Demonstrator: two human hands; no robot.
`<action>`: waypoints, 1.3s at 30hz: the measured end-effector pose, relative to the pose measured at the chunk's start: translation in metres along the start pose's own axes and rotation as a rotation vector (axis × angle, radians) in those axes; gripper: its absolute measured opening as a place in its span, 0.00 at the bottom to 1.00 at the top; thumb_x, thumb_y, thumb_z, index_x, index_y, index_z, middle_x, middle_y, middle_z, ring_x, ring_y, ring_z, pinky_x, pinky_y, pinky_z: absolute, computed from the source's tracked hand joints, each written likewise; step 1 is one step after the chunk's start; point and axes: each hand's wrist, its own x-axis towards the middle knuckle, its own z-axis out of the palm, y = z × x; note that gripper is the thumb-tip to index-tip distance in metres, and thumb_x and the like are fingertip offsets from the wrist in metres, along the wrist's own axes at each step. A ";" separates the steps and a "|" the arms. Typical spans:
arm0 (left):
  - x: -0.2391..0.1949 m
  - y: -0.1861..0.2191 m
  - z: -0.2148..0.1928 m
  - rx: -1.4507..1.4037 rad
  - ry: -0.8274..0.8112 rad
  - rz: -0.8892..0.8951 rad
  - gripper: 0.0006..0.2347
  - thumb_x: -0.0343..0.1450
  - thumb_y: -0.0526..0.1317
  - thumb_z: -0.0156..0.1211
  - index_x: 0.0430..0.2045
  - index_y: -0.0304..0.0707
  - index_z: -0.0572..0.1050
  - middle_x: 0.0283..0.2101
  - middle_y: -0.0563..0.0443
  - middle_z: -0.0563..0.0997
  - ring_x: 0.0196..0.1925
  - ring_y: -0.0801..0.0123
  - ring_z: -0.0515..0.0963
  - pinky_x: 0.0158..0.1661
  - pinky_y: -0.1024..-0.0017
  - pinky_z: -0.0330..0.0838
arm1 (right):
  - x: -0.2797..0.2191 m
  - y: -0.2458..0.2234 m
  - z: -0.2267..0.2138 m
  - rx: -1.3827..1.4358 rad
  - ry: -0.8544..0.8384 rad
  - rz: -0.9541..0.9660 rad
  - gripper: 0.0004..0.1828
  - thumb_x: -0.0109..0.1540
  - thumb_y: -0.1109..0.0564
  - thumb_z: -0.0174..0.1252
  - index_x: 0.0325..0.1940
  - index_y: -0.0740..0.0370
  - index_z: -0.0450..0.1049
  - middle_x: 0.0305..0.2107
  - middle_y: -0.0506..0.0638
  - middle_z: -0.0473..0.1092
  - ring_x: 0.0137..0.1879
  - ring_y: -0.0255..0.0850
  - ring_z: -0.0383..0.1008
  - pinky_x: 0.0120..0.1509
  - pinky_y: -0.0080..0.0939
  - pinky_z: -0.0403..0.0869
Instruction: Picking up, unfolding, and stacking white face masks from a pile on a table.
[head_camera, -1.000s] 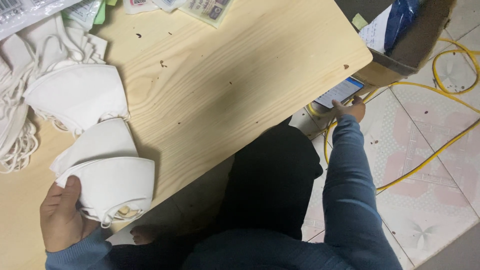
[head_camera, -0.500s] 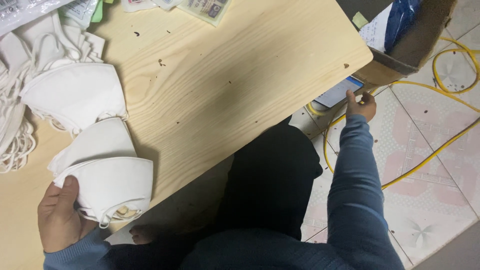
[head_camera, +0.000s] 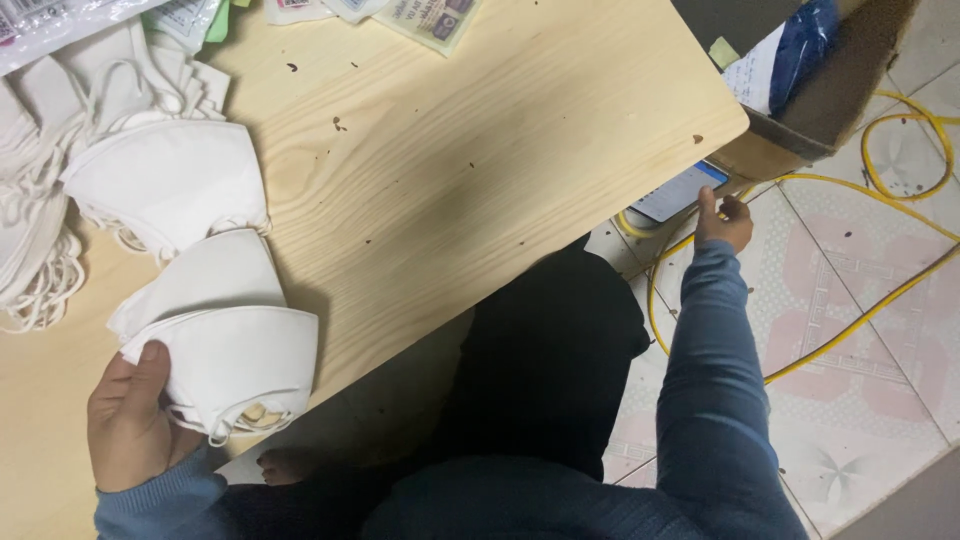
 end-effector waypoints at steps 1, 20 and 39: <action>0.000 -0.001 0.000 -0.022 -0.022 0.014 0.17 0.76 0.42 0.55 0.60 0.39 0.73 0.57 0.51 0.80 0.56 0.70 0.82 0.56 0.72 0.79 | -0.004 0.000 0.000 -0.025 -0.043 0.003 0.36 0.54 0.26 0.74 0.47 0.58 0.80 0.38 0.52 0.79 0.44 0.43 0.80 0.48 0.49 0.76; 0.003 0.000 0.000 0.110 0.045 0.014 0.14 0.77 0.42 0.54 0.56 0.39 0.74 0.55 0.53 0.80 0.54 0.74 0.80 0.55 0.76 0.78 | -0.013 -0.015 0.009 -0.349 -0.310 -0.080 0.39 0.51 0.26 0.71 0.48 0.61 0.80 0.43 0.54 0.78 0.49 0.53 0.79 0.54 0.54 0.73; 0.001 -0.002 -0.001 0.025 -0.008 0.029 0.14 0.76 0.42 0.55 0.55 0.39 0.75 0.53 0.54 0.81 0.49 0.74 0.81 0.49 0.76 0.77 | -0.011 0.005 0.009 -0.096 -0.181 -0.098 0.33 0.48 0.34 0.79 0.45 0.58 0.81 0.38 0.49 0.80 0.41 0.40 0.82 0.46 0.43 0.77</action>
